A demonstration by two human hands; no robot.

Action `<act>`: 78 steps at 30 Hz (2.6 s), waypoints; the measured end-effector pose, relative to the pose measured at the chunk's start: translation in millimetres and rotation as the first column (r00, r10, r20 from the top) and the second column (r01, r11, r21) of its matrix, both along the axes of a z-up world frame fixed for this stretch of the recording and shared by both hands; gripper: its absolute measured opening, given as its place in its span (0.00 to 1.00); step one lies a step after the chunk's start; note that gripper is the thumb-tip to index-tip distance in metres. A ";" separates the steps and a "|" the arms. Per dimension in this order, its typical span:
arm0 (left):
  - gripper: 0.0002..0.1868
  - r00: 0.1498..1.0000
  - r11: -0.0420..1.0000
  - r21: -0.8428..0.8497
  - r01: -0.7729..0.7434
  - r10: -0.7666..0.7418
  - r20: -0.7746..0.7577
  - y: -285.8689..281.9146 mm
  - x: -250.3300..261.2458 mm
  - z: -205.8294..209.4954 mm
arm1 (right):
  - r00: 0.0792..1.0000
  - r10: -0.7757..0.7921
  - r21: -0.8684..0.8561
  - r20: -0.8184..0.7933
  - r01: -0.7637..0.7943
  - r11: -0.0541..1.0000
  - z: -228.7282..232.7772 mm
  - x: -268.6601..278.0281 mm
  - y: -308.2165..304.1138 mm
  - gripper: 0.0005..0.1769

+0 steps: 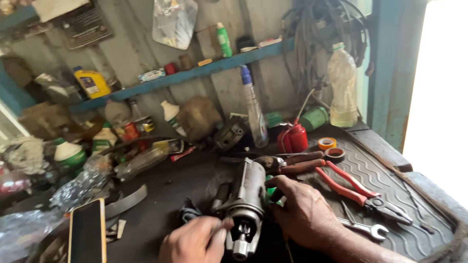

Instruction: The person disassembles and wipes an automotive alternator using a cloth, then uses a screwdriver and a wrench to loosen and remove internal components on a workbench.

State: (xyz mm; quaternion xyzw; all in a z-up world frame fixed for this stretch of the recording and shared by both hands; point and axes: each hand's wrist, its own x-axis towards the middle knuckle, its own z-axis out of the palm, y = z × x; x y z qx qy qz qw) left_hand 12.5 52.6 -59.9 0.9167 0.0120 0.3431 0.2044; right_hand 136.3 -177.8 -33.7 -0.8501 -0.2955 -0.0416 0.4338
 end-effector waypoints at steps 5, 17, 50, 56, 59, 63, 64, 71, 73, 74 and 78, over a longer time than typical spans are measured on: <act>0.08 0.986 0.987 -0.015 0.161 -0.161 -0.047 9.2 -4.1 -19.7 | 0.987 0.019 0.077 0.157 -0.031 0.997 -3.1 9.3 0.9 0.21; 0.07 0.945 0.949 0.314 -0.042 -0.064 0.321 -33.6 -9.0 -7.0 | 0.992 0.006 0.036 0.125 -0.010 0.999 -7.4 11.0 3.7 0.24; 0.18 0.870 0.776 0.617 -0.127 -0.212 0.446 5.8 7.5 -28.3 | 0.989 0.064 0.060 0.131 -0.072 0.996 -11.1 8.0 2.5 0.19; 0.18 0.930 0.857 0.515 0.023 -0.208 0.305 5.1 -2.2 -35.5 | 0.980 0.056 0.073 0.189 -0.071 0.995 -16.8 11.0 8.0 0.20; 0.19 0.916 0.902 0.428 0.061 -0.221 0.335 9.2 10.7 -71.9 | 0.993 0.039 0.022 0.112 -0.042 0.999 -11.9 13.1 2.6 0.22; 0.22 0.915 0.923 0.354 0.152 -0.267 0.302 26.0 8.4 -101.7 | 0.967 0.067 0.082 0.246 -0.089 0.993 -8.8 8.7 5.4 0.24; 0.24 0.910 0.922 0.341 0.183 -0.290 0.296 27.7 9.1 -101.2 | 0.983 0.058 0.071 0.174 -0.071 0.995 -8.7 7.5 6.9 0.22; 0.18 0.921 0.829 0.556 -0.064 -0.166 0.353 14.6 0.0 -82.4 | 0.982 0.058 0.084 0.180 -0.074 0.994 -19.0 11.5 10.2 0.18; 0.17 0.911 0.787 0.608 -0.100 -0.173 0.374 0.2 13.2 -64.5 | 0.978 0.025 0.093 0.207 -0.045 0.995 -18.6 20.0 3.5 0.19; 0.17 0.912 0.793 0.605 -0.072 -0.193 0.361 -7.2 2.5 -56.2 | 0.970 0.038 0.081 0.241 -0.059 0.995 -19.7 20.3 4.9 0.18; 0.17 0.892 0.777 0.630 -0.016 -0.273 0.360 -28.6 -11.2 -19.0 | 0.971 0.057 0.153 0.234 -0.094 0.984 -15.3 10.1 7.0 0.17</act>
